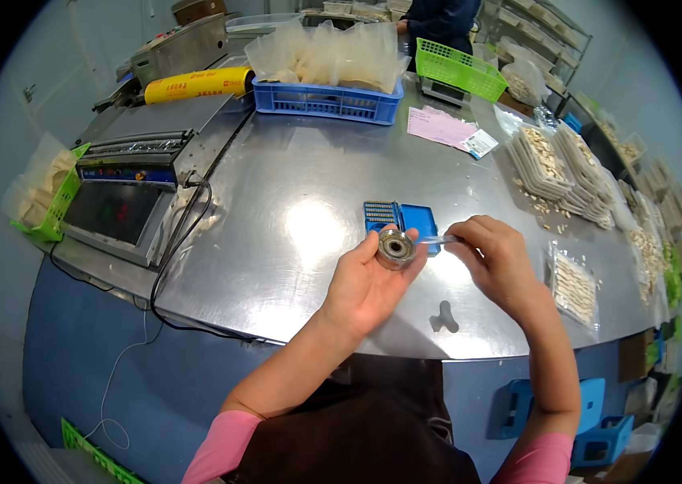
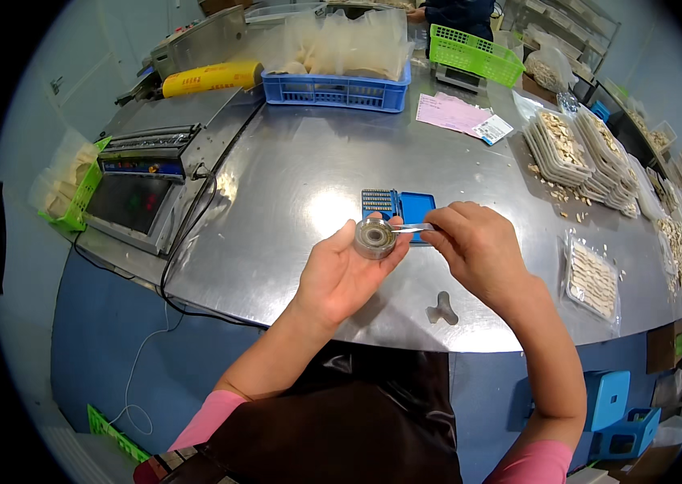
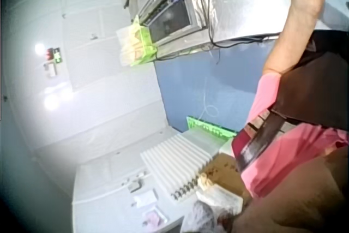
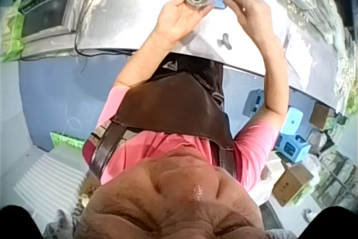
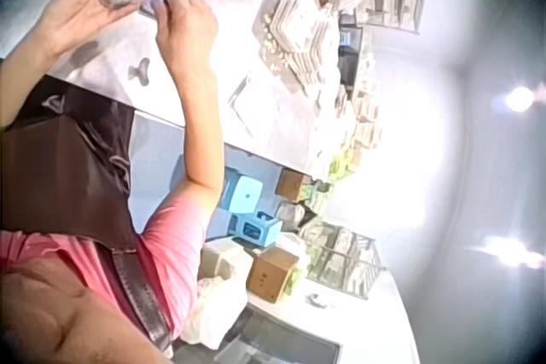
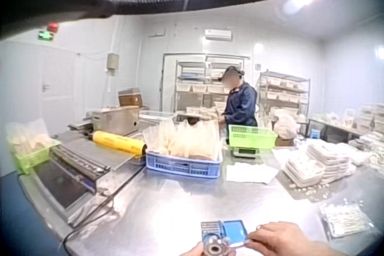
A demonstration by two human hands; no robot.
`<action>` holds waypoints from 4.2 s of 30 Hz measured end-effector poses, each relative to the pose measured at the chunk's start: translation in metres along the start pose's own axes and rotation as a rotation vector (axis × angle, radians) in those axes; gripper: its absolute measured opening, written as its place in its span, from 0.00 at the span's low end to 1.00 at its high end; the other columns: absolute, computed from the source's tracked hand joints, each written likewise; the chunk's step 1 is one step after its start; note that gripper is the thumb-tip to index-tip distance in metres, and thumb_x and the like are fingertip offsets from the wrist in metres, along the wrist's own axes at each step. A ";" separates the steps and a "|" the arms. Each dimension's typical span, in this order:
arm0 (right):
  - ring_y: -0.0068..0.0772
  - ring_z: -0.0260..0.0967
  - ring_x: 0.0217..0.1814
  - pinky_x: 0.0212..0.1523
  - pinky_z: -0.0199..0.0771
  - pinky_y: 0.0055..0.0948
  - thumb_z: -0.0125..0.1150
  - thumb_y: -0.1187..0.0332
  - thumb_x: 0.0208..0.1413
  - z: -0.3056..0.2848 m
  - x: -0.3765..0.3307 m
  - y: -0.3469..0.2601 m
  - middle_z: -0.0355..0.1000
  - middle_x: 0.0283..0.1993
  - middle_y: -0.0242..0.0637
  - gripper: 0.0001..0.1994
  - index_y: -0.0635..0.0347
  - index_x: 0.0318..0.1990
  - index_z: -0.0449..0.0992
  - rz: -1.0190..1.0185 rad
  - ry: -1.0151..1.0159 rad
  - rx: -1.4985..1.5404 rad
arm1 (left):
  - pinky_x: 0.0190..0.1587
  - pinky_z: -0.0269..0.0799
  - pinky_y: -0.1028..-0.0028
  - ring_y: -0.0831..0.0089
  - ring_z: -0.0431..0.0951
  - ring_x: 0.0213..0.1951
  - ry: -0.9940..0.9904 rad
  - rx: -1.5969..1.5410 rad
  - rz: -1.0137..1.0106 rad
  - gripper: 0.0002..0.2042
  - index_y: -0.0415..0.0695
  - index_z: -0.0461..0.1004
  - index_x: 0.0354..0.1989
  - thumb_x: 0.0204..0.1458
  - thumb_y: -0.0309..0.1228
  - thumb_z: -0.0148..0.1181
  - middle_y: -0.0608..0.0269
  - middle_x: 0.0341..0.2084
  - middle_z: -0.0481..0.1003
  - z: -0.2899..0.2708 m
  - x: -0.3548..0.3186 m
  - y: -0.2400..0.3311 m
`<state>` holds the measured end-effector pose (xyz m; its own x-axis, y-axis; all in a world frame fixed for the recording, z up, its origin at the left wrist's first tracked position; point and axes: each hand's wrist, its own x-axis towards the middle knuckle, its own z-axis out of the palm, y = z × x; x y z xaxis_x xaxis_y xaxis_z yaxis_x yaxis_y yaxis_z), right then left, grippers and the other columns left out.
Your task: The person removes yellow gloves and places them on a metal table. They open a blue case containing small metal components and use a tool to manipulate a cylindrical metal part held in their left hand. The person appears to be assembling or repairing the part by inserting small components into it.
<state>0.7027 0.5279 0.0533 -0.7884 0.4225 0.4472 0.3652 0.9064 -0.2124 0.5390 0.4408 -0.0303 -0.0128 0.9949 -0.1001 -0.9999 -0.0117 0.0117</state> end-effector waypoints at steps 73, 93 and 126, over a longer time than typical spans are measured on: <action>0.33 0.66 0.30 0.48 0.62 0.37 0.69 0.65 0.36 0.020 0.032 -0.016 0.68 0.20 0.30 0.07 0.56 0.23 0.78 -0.268 -0.096 -0.189 | 0.56 0.64 0.64 0.66 0.68 0.49 -0.023 0.053 0.004 0.18 0.39 0.63 0.51 0.67 0.38 0.28 0.56 0.47 0.68 -0.012 -0.002 -0.003; 0.32 0.66 0.31 0.49 0.62 0.37 0.70 0.66 0.35 0.021 0.028 -0.020 0.68 0.21 0.30 0.07 0.55 0.23 0.78 -0.277 -0.082 -0.259 | 0.56 0.64 0.64 0.67 0.68 0.50 -0.016 0.056 0.008 0.18 0.39 0.63 0.51 0.66 0.38 0.29 0.55 0.48 0.68 -0.013 -0.003 -0.004; 0.46 0.71 0.28 0.31 0.71 0.37 0.62 0.70 0.49 0.127 -0.042 -0.003 0.72 0.28 0.43 0.08 0.64 0.36 0.74 0.533 0.082 0.274 | 0.68 0.49 0.53 0.46 0.50 0.65 -0.028 -0.141 0.250 0.27 0.33 0.53 0.60 0.64 0.46 0.36 0.43 0.61 0.52 -0.037 0.002 0.043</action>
<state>0.6715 0.5066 -0.0748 -0.4870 0.8272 0.2803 0.5502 0.5398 -0.6371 0.4957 0.4385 -0.0666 -0.2610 0.9617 -0.0842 -0.9572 -0.2691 -0.1064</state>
